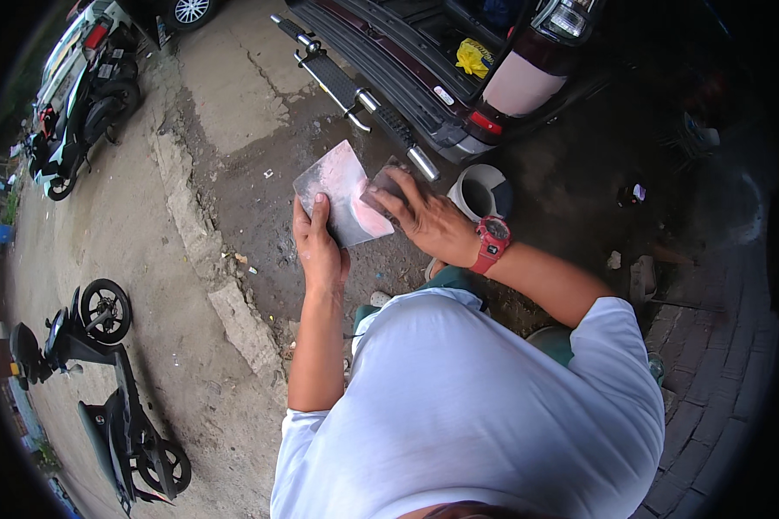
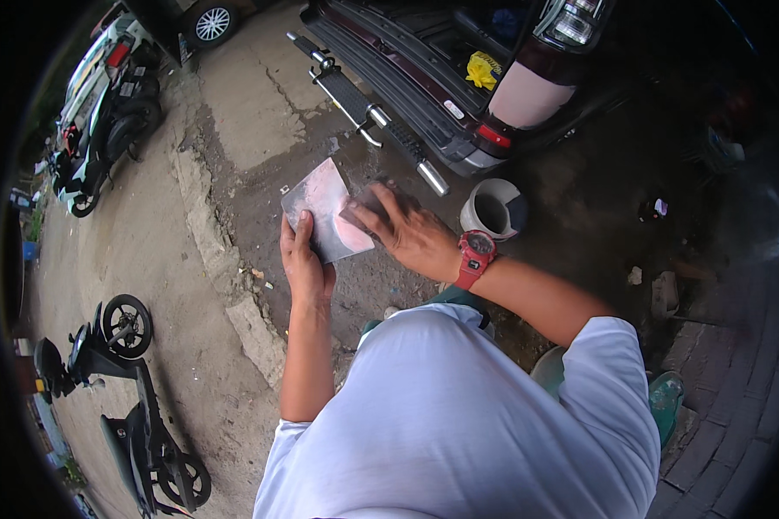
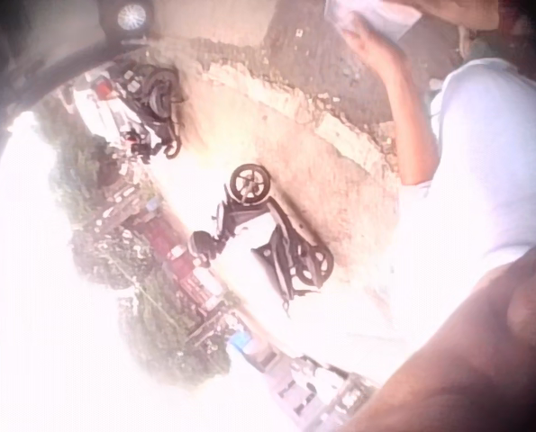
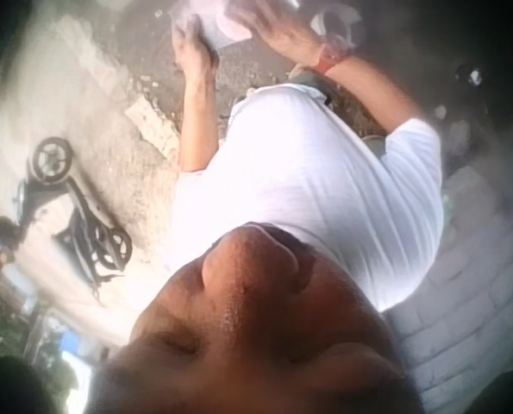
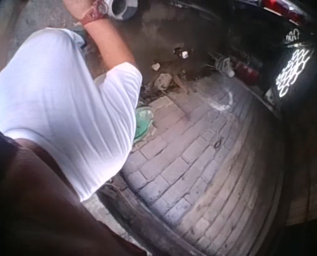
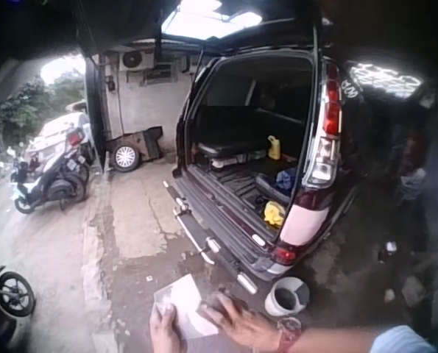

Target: The person prepares sandpaper by rubbing two sheets together and then sands a section of the rear bumper on a maroon car. The person uses a red sanding block to smooth the surface of the car's bodywork.

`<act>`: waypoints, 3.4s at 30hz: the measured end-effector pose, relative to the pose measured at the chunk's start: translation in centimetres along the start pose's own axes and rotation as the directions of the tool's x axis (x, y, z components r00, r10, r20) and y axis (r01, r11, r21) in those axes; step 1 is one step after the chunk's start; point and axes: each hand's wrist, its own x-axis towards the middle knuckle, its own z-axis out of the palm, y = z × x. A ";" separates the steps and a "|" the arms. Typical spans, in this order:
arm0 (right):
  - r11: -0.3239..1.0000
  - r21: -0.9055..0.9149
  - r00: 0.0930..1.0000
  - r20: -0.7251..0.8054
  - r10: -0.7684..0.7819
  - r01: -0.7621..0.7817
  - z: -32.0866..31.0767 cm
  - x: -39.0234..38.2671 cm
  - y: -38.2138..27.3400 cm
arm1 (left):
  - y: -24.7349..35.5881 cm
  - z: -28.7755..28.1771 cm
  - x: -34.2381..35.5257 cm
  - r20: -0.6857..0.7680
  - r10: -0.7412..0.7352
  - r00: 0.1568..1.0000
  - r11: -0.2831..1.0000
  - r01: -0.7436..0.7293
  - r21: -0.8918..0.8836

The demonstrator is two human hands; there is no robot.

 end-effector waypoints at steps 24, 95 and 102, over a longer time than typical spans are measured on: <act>0.951 -0.296 0.994 -0.083 0.069 -0.091 -6.3 2.0 -0.2 | -1.8 -1.3 -1.1 0.122 -0.065 0.990 0.897 0.004 0.441; -0.639 0.769 0.743 0.418 0.522 0.017 -7.2 -7.7 29.0 | -19.1 23.7 15.6 0.023 -0.094 0.995 0.881 0.073 0.467; -0.013 0.927 0.643 0.269 0.717 -0.374 -7.1 -8.9 29.4 | -15.6 22.4 16.9 0.097 -0.413 0.906 0.892 0.381 0.242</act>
